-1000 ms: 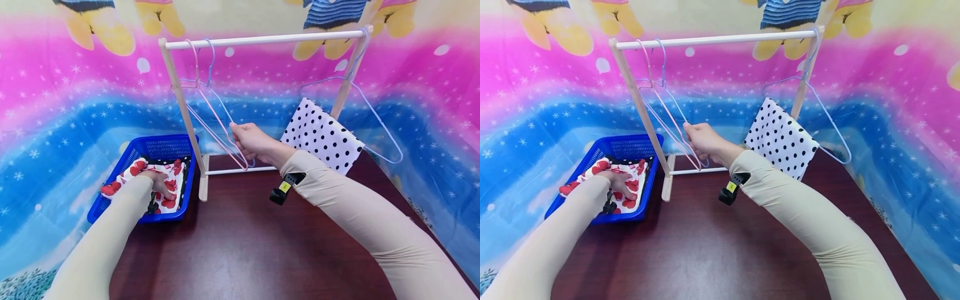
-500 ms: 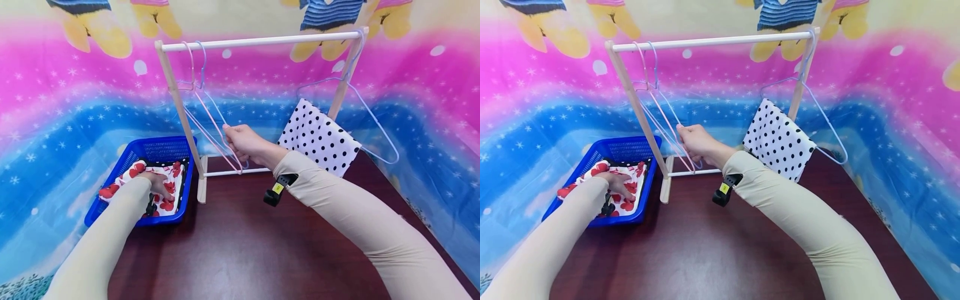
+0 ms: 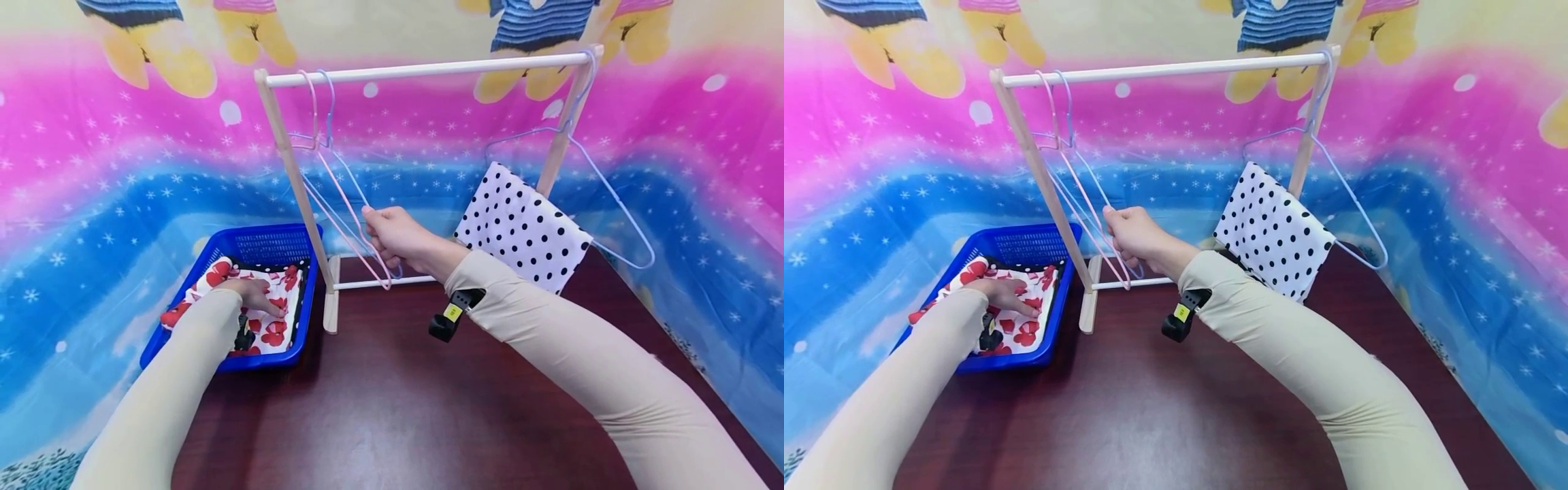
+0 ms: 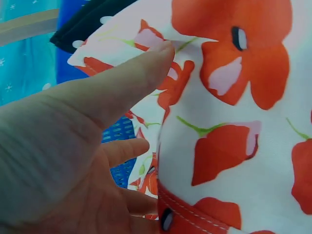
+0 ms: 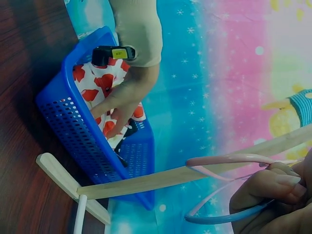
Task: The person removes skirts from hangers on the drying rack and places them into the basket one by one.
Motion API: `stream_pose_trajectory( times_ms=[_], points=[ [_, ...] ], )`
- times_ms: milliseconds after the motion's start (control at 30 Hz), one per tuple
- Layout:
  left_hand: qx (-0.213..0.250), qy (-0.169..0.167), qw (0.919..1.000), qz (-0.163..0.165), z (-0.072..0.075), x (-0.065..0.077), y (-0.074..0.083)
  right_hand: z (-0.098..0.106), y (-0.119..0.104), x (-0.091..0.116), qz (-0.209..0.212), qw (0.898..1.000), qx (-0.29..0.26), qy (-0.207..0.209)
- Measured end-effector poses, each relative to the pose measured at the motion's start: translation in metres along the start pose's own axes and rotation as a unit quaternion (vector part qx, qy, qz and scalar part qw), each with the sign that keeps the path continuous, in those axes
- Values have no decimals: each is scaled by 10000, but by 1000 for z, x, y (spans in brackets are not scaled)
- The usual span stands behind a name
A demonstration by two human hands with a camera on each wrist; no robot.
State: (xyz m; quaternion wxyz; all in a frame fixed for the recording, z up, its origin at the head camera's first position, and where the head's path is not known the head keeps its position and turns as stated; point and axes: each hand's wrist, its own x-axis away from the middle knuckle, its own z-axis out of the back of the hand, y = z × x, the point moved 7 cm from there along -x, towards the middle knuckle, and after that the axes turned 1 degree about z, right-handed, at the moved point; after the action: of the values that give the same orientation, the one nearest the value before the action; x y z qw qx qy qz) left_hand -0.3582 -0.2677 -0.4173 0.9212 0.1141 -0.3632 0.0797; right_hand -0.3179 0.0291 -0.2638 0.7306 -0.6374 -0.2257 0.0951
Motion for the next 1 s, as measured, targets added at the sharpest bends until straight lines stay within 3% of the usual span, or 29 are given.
stream_pose_trajectory(
  times_ms=[200,367,533,633,833,1000],
  points=[
    [187,163,9993,-283,7,13,4,-1,-1,2,59,10000,60,-14],
    [253,675,9952,-658,19,23,11,3,-2,4,500,9962,642,318],
    [453,1261,9868,-911,32,29,17,4,-9,8,1301,9756,1658,615],
    [633,1506,9813,-1014,37,35,20,4,-13,12,1614,9639,1998,695],
    [855,2007,9680,-1241,38,57,32,5,-14,16,1821,9513,2367,765],
    [1043,2508,9497,-1557,35,78,45,7,-14,18,1936,9396,2673,905]
  ],
)
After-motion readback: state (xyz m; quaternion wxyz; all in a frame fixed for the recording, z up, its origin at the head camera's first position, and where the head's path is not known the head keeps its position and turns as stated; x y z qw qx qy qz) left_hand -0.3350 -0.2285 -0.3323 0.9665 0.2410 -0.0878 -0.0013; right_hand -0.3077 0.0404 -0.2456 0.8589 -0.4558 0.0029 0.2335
